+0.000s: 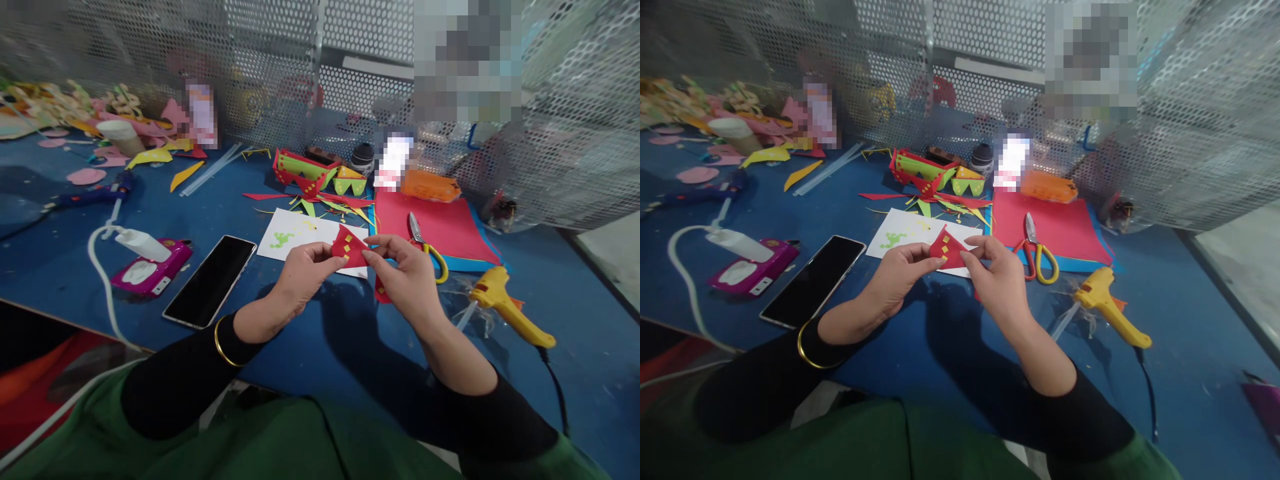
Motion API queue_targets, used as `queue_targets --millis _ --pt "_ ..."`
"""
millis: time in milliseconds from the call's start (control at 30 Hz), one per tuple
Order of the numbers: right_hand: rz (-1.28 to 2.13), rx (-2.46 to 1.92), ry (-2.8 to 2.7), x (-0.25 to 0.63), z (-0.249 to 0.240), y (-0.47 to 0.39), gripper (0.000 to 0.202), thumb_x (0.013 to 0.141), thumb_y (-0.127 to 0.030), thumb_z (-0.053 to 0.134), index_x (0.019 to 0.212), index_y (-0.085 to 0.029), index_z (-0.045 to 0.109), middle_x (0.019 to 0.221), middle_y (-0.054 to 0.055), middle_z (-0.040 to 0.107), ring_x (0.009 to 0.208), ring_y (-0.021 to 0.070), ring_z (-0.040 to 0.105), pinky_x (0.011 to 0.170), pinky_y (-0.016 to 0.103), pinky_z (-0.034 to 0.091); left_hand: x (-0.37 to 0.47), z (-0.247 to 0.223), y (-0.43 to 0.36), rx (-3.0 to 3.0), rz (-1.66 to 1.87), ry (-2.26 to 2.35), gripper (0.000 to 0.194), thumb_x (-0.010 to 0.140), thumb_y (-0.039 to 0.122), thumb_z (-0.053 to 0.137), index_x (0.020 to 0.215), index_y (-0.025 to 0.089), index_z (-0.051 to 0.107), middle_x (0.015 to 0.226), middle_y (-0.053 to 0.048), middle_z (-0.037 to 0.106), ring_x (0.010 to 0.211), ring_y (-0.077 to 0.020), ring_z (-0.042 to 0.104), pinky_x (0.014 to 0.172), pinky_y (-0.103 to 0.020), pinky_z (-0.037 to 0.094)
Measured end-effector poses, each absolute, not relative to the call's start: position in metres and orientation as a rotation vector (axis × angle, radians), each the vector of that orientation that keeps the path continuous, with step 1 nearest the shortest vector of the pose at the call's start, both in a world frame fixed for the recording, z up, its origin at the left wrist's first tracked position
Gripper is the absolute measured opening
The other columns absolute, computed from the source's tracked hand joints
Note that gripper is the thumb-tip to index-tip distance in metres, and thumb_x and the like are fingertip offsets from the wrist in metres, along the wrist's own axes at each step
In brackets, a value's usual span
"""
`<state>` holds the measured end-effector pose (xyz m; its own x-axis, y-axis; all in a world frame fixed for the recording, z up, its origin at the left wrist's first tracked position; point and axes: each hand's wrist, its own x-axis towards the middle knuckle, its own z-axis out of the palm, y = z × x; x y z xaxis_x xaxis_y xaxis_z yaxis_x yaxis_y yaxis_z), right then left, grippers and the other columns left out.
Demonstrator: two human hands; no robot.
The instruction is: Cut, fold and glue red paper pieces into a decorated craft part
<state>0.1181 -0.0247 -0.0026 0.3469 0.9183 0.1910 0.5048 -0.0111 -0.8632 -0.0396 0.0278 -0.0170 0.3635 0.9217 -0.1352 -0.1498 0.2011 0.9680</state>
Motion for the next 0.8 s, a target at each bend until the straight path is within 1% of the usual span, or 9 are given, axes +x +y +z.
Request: queue_targets --millis 100,300,400,500,567,700,800 --pt "0.545 -1.671 -1.296 0.1184 -0.0022 -0.0247 0.029 0.083 -0.04 0.064 0.101 -0.018 0.069 0.069 -0.001 0.065 0.056 0.0128 0.056 0.053 0.028 0.04 -0.0398 -0.0163 0.0274 1.092 0.912 0.887 0.011 0.068 0.022 0.08 0.068 0.017 0.071 0.07 0.001 0.07 0.067 -0.011 0.059 0.073 -0.027 0.048" --pt "0.54 -1.67 -1.281 0.1189 -0.0021 -0.0251 0.028 0.083 -0.04 0.065 0.102 -0.018 0.069 0.069 -0.002 0.065 0.056 0.0123 0.056 0.054 0.028 0.041 -0.0393 -0.0142 0.0262 1.063 0.897 0.871 0.01 0.069 0.022 0.079 0.076 0.016 0.074 0.08 -0.002 0.074 0.074 -0.0131 0.064 0.078 -0.028 0.05" --pt "0.549 -1.663 -1.281 0.1186 -0.0027 -0.0255 0.027 0.084 -0.038 0.065 0.102 -0.018 0.069 0.069 -0.002 0.064 0.057 0.0124 0.057 0.054 0.027 0.041 -0.0393 -0.0146 0.0265 1.072 0.895 0.879 0.009 0.069 0.021 0.079 0.072 0.016 0.072 0.076 -0.001 0.072 0.071 -0.0122 0.062 0.076 -0.028 0.049" --pt "0.557 -1.666 -1.287 0.1182 -0.0026 -0.0258 0.027 0.084 -0.038 0.065 0.102 -0.018 0.069 0.069 -0.002 0.063 0.058 0.0126 0.057 0.054 0.027 0.041 -0.0398 -0.0159 0.0272 1.088 0.899 0.895 0.01 0.067 0.021 0.079 0.068 0.016 0.07 0.07 0.001 0.069 0.066 -0.0105 0.057 0.071 -0.026 0.046" --pt "0.552 -1.671 -1.291 0.1182 -0.0023 -0.0258 0.028 0.084 -0.039 0.064 0.102 -0.018 0.069 0.07 -0.002 0.064 0.058 0.0123 0.057 0.054 0.027 0.041 -0.04 -0.0166 0.0274 1.09 0.904 0.901 0.012 0.067 0.023 0.08 0.068 0.016 0.07 0.07 0.001 0.068 0.066 -0.0102 0.056 0.069 -0.026 0.044" --pt "0.536 -1.677 -1.299 0.1185 -0.0019 -0.0257 0.029 0.084 -0.039 0.064 0.102 -0.017 0.069 0.07 -0.002 0.065 0.056 0.0118 0.056 0.054 0.027 0.04 -0.0395 -0.0162 0.0275 1.065 0.91 0.866 0.016 0.065 0.026 0.081 0.071 0.015 0.072 0.074 0.0 0.07 0.068 -0.0105 0.057 0.072 -0.026 0.043" --pt "0.531 -1.684 -1.302 0.1186 -0.0022 -0.0258 0.029 0.084 -0.039 0.063 0.103 -0.017 0.069 0.071 -0.001 0.065 0.056 0.0115 0.056 0.054 0.027 0.04 -0.039 -0.0155 0.0275 1.052 0.917 0.864 0.017 0.063 0.026 0.082 0.068 0.016 0.07 0.071 0.001 0.068 0.067 -0.0107 0.055 0.072 -0.027 0.044"
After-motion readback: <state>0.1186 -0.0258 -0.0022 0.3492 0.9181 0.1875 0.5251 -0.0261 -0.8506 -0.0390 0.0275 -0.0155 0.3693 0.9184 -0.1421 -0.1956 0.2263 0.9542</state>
